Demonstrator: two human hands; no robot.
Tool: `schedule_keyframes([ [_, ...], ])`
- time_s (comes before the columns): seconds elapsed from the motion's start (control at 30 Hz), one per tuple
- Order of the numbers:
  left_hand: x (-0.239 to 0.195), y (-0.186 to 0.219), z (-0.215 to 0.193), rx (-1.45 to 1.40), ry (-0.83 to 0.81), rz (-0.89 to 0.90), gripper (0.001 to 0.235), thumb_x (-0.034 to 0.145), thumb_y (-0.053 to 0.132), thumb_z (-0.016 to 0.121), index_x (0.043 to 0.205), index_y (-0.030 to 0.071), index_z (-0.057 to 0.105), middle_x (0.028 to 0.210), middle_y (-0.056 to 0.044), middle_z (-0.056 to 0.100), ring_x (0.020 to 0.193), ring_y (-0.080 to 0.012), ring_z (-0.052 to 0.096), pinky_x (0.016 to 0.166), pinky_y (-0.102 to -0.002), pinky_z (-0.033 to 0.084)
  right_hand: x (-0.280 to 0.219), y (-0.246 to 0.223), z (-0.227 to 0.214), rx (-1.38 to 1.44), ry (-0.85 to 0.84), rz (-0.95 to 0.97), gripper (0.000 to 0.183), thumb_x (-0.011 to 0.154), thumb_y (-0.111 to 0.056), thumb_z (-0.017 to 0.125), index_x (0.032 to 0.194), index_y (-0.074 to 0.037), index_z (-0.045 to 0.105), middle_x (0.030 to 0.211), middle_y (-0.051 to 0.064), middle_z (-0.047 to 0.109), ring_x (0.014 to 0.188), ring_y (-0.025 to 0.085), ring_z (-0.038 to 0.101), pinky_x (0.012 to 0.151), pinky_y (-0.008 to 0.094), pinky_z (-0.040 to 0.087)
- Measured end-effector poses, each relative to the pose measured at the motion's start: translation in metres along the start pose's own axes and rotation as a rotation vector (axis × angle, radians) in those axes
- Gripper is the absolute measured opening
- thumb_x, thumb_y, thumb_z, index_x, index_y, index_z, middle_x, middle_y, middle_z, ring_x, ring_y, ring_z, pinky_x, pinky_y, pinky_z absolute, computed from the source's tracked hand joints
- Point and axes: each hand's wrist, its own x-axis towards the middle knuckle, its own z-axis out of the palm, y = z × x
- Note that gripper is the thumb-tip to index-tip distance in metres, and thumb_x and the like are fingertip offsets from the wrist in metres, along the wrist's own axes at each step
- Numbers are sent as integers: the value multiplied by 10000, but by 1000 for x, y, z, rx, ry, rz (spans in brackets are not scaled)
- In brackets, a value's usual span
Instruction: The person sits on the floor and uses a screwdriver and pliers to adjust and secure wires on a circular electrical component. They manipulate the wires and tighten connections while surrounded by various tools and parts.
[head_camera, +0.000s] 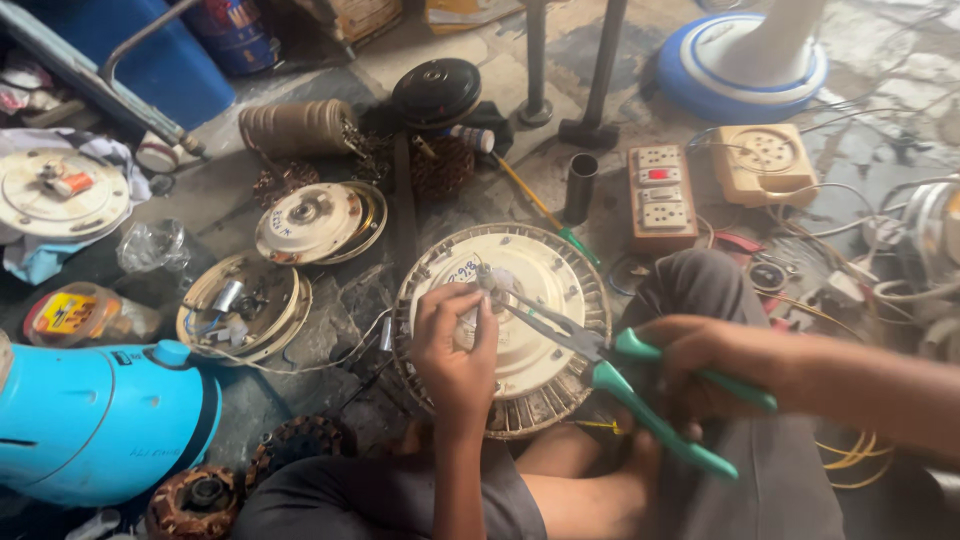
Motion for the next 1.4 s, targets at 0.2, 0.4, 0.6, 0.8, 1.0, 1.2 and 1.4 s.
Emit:
schedule_keyframes([
  [0.2, -9, 1, -1, -28, -3, -29, 193, 851, -40, 764, 987, 56, 665, 1126, -84, 693, 1072, -225, 687, 953, -342, 542, 44, 51, -22, 493, -384, -123, 535, 767, -19, 525, 1266, 149, 432, 947, 268, 641, 781, 312, 736, 431, 242, 539],
  [0.4, -15, -4, 2, -11, -84, -109, 206, 800, -43, 742, 916, 66, 610, 1224, -109, 659, 1101, -224, 658, 922, -353, 537, 63, 73, -24, 735, -499, -101, 526, 752, -18, 538, 1237, 153, 432, 888, 231, 608, 734, 274, 722, 400, 220, 532],
  [0.6, -12, -1, 0, -43, -135, -129, 171, 802, -31, 760, 901, 57, 652, 1250, -129, 643, 1184, -249, 648, 1000, -367, 525, 62, 65, -18, 744, -566, -96, 477, 762, -5, 542, 1178, 188, 410, 898, 260, 610, 693, 287, 715, 424, 233, 537],
  [0.8, -12, 0, 1, -26, -164, -159, 169, 791, -20, 771, 903, 58, 671, 1266, -134, 638, 1173, -248, 649, 996, -376, 529, 57, 60, -13, 757, -567, -83, 483, 754, 5, 550, 1176, 185, 400, 888, 267, 619, 664, 282, 715, 419, 240, 536],
  [1.0, -13, -2, 0, -41, -170, -161, 176, 782, -26, 759, 907, 56, 665, 1271, -134, 634, 1199, -259, 648, 1017, -384, 531, 57, 62, -13, 720, -498, -86, 463, 744, 8, 554, 1144, 189, 407, 856, 266, 613, 676, 304, 717, 382, 241, 514],
  [1.2, -13, -3, 0, -36, -167, -152, 175, 784, -23, 767, 907, 54, 671, 1264, -134, 638, 1192, -259, 650, 1026, -392, 527, 57, 62, -12, 762, -489, -105, 448, 749, 2, 552, 1143, 176, 430, 841, 261, 606, 660, 299, 712, 365, 227, 500],
  [1.4, -13, -4, 2, -21, -165, -151, 178, 772, -14, 768, 898, 60, 667, 1256, -135, 643, 1192, -256, 656, 1026, -398, 537, 55, 58, -9, 762, -477, -113, 468, 740, -2, 534, 1159, 175, 421, 851, 272, 606, 664, 303, 714, 381, 234, 509],
])
